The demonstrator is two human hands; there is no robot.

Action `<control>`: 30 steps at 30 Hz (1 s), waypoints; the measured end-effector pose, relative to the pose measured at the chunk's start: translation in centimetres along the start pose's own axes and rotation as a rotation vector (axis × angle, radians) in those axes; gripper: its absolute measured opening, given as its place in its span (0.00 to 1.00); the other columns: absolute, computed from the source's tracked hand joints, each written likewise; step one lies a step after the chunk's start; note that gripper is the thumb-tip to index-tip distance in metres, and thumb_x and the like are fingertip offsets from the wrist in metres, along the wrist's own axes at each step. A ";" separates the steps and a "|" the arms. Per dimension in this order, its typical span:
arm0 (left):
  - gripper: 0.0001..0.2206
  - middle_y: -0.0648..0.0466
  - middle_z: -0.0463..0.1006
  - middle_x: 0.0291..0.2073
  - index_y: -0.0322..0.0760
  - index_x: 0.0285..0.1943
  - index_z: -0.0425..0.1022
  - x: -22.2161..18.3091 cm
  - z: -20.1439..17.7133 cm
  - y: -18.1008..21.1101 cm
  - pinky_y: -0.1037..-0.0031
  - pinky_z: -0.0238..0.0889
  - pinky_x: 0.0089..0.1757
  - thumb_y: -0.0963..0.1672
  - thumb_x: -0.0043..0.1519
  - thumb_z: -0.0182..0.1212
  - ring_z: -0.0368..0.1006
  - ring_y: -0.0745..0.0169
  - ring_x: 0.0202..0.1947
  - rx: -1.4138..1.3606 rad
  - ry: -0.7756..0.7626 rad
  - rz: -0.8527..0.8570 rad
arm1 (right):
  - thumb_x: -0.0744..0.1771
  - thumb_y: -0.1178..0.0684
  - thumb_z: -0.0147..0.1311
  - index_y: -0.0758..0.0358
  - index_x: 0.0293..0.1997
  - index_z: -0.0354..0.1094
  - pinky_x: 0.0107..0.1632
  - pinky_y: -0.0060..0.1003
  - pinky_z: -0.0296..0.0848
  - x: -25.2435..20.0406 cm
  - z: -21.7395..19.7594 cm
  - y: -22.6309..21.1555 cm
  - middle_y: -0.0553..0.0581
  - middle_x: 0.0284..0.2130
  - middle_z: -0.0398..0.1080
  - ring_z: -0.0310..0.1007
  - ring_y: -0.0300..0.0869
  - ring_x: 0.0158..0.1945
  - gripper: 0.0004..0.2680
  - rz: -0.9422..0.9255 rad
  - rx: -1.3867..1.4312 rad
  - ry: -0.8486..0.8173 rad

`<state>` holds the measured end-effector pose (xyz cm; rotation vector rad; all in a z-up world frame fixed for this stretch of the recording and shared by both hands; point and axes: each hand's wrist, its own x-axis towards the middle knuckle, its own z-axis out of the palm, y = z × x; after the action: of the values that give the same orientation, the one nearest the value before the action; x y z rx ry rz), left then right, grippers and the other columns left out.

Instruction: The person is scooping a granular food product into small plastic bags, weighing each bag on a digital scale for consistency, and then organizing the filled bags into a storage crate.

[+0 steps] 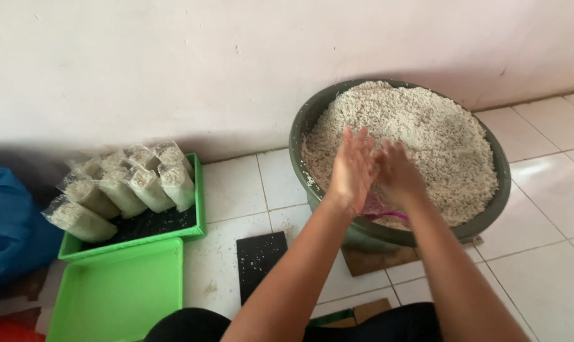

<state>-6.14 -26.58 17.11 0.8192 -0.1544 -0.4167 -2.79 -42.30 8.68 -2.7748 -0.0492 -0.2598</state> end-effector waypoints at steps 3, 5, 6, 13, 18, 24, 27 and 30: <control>0.38 0.44 0.36 0.76 0.49 0.78 0.35 -2.3 1.1 2.1 0.44 0.27 0.65 0.63 0.61 0.25 0.33 0.41 0.74 0.681 0.072 0.294 | 0.70 0.29 0.17 0.52 0.74 0.47 0.70 0.54 0.39 -0.7 -1.6 -2.9 0.60 0.70 0.46 0.41 0.54 0.73 0.27 0.281 0.543 0.093; 0.32 0.45 0.38 0.77 0.51 0.78 0.39 -0.3 -1.4 -1.1 0.45 0.27 0.67 0.59 0.66 0.26 0.34 0.40 0.75 0.961 0.005 0.472 | 0.70 0.30 0.18 0.55 0.73 0.46 0.70 0.53 0.40 -1.5 -3.6 -5.5 0.63 0.70 0.45 0.41 0.55 0.73 0.27 0.210 0.680 0.082; 0.26 0.46 0.40 0.78 0.52 0.78 0.43 0.8 -2.5 -2.7 0.46 0.28 0.69 0.56 0.71 0.28 0.35 0.40 0.76 1.259 -0.087 0.646 | 0.70 0.31 0.20 0.58 0.73 0.44 0.70 0.53 0.41 -1.9 -4.6 -6.7 0.65 0.70 0.44 0.41 0.56 0.72 0.27 0.149 0.834 0.090; 0.49 0.38 0.65 0.63 0.44 0.76 0.54 0.9 0.2 -0.2 0.38 0.37 0.63 0.71 0.53 0.27 0.58 0.36 0.66 0.245 0.210 -0.334 | 0.63 0.19 0.29 0.54 0.74 0.43 0.59 0.50 0.65 -1.2 -3.5 -7.3 0.72 0.68 0.42 0.59 0.58 0.62 0.36 -0.045 1.013 0.024; 0.36 0.38 0.38 0.75 0.39 0.77 0.36 -4.5 4.2 3.3 0.43 0.29 0.65 0.58 0.63 0.31 0.34 0.37 0.74 0.807 0.024 0.346 | 0.66 0.28 0.24 0.53 0.44 0.55 0.50 0.42 0.64 -1.2 -4.3 -6.9 0.51 0.37 0.54 0.57 0.43 0.42 0.21 0.002 1.183 0.063; 0.39 0.27 0.43 0.71 0.24 0.75 0.41 0.3 -3.9 -1.8 0.41 0.42 0.63 0.59 0.65 0.36 0.43 0.23 0.70 1.576 0.141 0.374 | 0.68 0.32 0.36 0.55 0.61 0.60 0.58 0.38 0.68 -2.7 -6.7 -4.5 0.57 0.61 0.62 0.67 0.42 0.52 0.21 -0.220 1.498 0.433; 0.35 0.40 0.42 0.75 0.35 0.76 0.42 -1.0 -6.1 1.3 0.46 0.42 0.65 0.50 0.63 0.56 0.47 0.38 0.72 1.435 0.306 0.750 | 0.74 0.44 0.33 0.68 0.69 0.47 0.74 0.67 0.50 -9.4 -11.8 -9.9 0.67 0.70 0.48 0.49 0.64 0.74 0.19 -0.474 0.954 0.639; 0.29 0.46 0.58 0.70 0.36 0.70 0.55 -8.6 -8.0 7.4 0.63 0.66 0.62 0.37 0.60 0.61 0.68 0.49 0.63 1.304 0.231 0.933 | 0.71 0.44 0.33 0.65 0.72 0.41 0.70 0.49 0.50 -11.1 -10.4 -9.2 0.65 0.73 0.43 0.49 0.56 0.70 0.22 -0.496 1.036 0.484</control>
<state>-9.41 -13.07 17.33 1.9126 -0.5883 0.7771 -16.09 -37.34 19.28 -1.5887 -0.5709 -0.7622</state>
